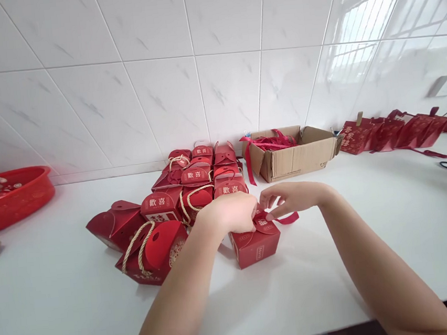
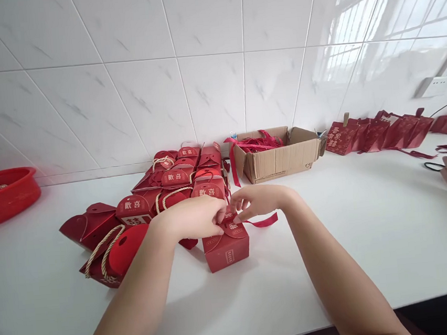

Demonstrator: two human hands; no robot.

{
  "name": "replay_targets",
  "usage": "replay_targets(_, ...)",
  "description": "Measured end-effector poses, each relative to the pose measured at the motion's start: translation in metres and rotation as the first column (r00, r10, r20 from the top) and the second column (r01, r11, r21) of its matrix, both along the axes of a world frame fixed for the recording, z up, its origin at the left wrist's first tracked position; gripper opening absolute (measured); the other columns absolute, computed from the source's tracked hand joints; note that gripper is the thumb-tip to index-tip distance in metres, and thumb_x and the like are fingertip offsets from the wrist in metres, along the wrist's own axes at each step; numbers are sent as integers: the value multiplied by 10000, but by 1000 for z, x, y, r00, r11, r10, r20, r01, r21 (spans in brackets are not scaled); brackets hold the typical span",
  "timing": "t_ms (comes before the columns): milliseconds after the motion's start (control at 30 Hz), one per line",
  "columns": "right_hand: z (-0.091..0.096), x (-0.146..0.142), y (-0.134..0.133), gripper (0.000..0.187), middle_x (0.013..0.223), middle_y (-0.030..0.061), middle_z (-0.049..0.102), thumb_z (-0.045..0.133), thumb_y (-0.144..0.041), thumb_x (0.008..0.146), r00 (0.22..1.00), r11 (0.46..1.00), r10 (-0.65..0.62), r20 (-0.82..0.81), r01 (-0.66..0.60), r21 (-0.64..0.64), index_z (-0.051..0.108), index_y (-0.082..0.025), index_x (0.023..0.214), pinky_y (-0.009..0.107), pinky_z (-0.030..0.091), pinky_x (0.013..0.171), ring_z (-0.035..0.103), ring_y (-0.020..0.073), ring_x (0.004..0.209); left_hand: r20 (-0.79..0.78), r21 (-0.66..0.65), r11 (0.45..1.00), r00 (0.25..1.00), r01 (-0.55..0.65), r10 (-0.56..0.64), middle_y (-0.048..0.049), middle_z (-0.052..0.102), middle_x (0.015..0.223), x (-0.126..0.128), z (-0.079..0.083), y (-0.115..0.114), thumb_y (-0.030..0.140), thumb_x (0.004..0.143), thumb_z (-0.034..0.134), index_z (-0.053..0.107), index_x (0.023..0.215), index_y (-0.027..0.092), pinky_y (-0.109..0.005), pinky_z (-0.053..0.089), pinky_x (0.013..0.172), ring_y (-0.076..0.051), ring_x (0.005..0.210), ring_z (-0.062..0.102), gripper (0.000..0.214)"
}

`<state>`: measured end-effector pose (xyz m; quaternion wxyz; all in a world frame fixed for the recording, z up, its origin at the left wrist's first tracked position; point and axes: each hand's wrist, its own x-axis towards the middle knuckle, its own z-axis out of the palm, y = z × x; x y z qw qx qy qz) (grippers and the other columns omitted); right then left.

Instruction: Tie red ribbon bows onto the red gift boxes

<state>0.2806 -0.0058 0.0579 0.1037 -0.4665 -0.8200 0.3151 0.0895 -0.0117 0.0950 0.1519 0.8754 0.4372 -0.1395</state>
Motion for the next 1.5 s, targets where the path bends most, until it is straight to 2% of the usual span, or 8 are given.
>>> replay_targets(133, -16, 14, -8, 336, 1056, 62, 660, 688, -485, 714, 987, 988, -62, -146, 41, -147, 641, -230, 927, 292, 474, 725, 605, 227, 975, -9, -65, 998, 1000, 17, -17, -45, 655, 911, 2, -5, 9, 374, 661, 574, 550, 812, 233, -270, 390, 447, -210, 681, 614, 208)
replay_targets(333, -47, 16, -15, 451, 765, 17, 540, 421, -590, 873, 925, 964, -213, -314, 147, -222, 555, -173, 761, 226, 330, 503, 447, 106, 638, 1, -78, 996, 999, 41, -41, -26, 658, 932, 0, -12, 21, 424, 619, 620, 533, 838, 242, -272, 412, 482, -218, 748, 626, 298)
replay_targets(533, -41, 17, -22, 315, 664, -28, 486, 639, -464, 777, 921, 976, -118, -372, 38, -214, 551, -164, 744, 220, 300, 482, 377, 72, 543, 4, -87, 996, 999, 33, -33, -27, 665, 951, -1, -12, 22, 448, 607, 644, 557, 856, 240, -271, 414, 483, -224, 767, 629, 336)
replay_targets(667, -31, 10, -32, 237, 747, 19, 569, 641, -402, 789, 909, 982, -175, -378, 190, 1, 584, -174, 764, 251, 434, 577, 526, 123, 660, 32, -107, 992, 997, 68, -65, -34, 673, 941, -3, -11, 22, 487, 623, 632, 566, 850, 228, -271, 418, 496, -216, 761, 628, 351)
replay_targets(800, -34, -5, -37, 209, 741, 22, 578, 598, -404, 827, 861, 895, -269, -431, 389, 218, 573, -200, 786, 274, 454, 549, 560, 141, 619, 84, -95, 993, 994, 73, -65, -34, 672, 891, -1, -13, 22, 551, 690, 542, 568, 842, 235, -283, 411, 494, -209, 690, 615, 351)
replay_targets(933, -40, -15, -37, 202, 710, 26, 583, 605, -387, 831, 908, 813, -212, -362, 369, 450, 562, -205, 756, 299, 444, 582, 517, 146, 620, 64, -40, 999, 998, 12, -10, -56, 657, 782, 1, -15, 19, 467, 747, 500, 585, 777, 216, -299, 408, 504, -209, 618, 594, 267)
replay_targets(1167, -46, 4, -33, 152, 738, 19, 572, 575, -337, 851, 928, 840, -168, -332, 311, 445, 512, -211, 794, 283, 433, 584, 508, 139, 646, 65, 18, 997, 995, -76, 74, -61, 620, 711, -1, -9, 14, 332, 757, 484, 574, 714, 194, -307, 384, 473, -200, 560, 552, 170)
replay_targets(1500, -53, -6, -35, 256, 577, -9, 454, 544, -300, 846, 933, 631, -172, -317, 351, 692, 390, -226, 655, 298, 365, 540, 422, 142, 557, 95, 9, 999, 994, -51, 50, -66, 637, 756, 3, -10, 12, 404, 740, 509, 552, 738, 198, -301, 392, 467, -210, 587, 577, 210)
